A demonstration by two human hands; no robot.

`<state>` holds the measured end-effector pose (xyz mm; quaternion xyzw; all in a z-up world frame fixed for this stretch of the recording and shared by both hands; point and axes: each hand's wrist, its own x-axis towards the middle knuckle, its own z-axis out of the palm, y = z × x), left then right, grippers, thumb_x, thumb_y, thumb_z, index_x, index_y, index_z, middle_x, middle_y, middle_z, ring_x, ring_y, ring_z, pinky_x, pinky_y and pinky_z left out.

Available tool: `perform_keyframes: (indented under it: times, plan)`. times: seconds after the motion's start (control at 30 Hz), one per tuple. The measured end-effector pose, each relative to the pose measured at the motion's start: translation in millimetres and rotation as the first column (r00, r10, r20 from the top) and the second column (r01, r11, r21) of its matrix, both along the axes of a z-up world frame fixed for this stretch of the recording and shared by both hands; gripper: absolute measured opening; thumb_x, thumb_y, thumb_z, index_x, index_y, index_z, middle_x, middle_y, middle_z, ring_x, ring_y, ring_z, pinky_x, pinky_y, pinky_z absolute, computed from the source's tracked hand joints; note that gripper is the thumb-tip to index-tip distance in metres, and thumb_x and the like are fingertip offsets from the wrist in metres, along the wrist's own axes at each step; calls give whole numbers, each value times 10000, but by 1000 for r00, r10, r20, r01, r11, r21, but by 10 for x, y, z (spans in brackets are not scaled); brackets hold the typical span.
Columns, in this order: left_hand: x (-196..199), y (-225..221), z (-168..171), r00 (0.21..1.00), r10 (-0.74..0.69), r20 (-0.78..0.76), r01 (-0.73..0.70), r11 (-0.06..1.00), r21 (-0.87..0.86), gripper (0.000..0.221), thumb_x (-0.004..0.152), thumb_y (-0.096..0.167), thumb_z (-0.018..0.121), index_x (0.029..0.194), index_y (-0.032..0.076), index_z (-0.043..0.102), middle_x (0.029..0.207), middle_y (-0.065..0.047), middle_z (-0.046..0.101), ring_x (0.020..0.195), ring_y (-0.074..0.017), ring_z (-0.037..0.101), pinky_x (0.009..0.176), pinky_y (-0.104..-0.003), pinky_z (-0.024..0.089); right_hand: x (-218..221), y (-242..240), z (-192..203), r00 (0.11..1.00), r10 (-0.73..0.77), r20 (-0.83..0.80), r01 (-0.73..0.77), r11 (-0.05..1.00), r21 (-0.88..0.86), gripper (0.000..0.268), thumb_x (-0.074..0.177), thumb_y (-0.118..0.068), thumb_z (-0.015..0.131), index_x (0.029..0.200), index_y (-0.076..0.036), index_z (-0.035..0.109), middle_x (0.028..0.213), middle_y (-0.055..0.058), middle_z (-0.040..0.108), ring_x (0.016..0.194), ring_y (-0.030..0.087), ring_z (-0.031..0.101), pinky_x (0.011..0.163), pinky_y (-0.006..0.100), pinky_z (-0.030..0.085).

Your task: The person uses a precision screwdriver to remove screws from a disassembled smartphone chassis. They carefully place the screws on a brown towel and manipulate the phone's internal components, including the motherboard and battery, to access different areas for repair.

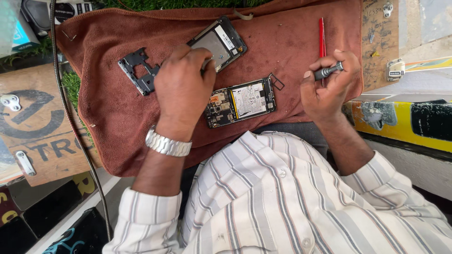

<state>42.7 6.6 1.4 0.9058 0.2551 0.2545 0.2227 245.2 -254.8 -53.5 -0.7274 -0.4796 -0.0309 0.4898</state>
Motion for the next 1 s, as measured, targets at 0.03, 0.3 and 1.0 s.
perform_keyframes:
  times: [0.03,0.3,1.0]
  plan:
    - [66,-18,-41,1000,1,-10,-1,999,32,160,859,192,828,969,104,753,919,-89,696,778,-273,707,675,-393,567,3,-46,7,999,16,-38,-18,999,-28,623,1016,101,598,1495,-65,236,1251,120,419,948,149,558,815,262,568]
    - [266,-32,-61,983,24,-180,-20,1000,24,112,916,161,774,889,86,695,936,-87,679,748,-280,698,619,-394,562,45,-124,95,997,36,-71,-45,991,-123,694,1010,143,615,1532,-74,214,1084,119,545,945,153,656,747,222,582]
    - [220,-688,189,928,-373,2,364,905,-220,138,888,227,833,960,169,730,967,38,677,972,-227,598,841,-427,380,-461,71,390,689,196,-697,-95,979,181,622,1149,74,604,1526,-128,152,1218,219,640,940,148,711,872,269,634]
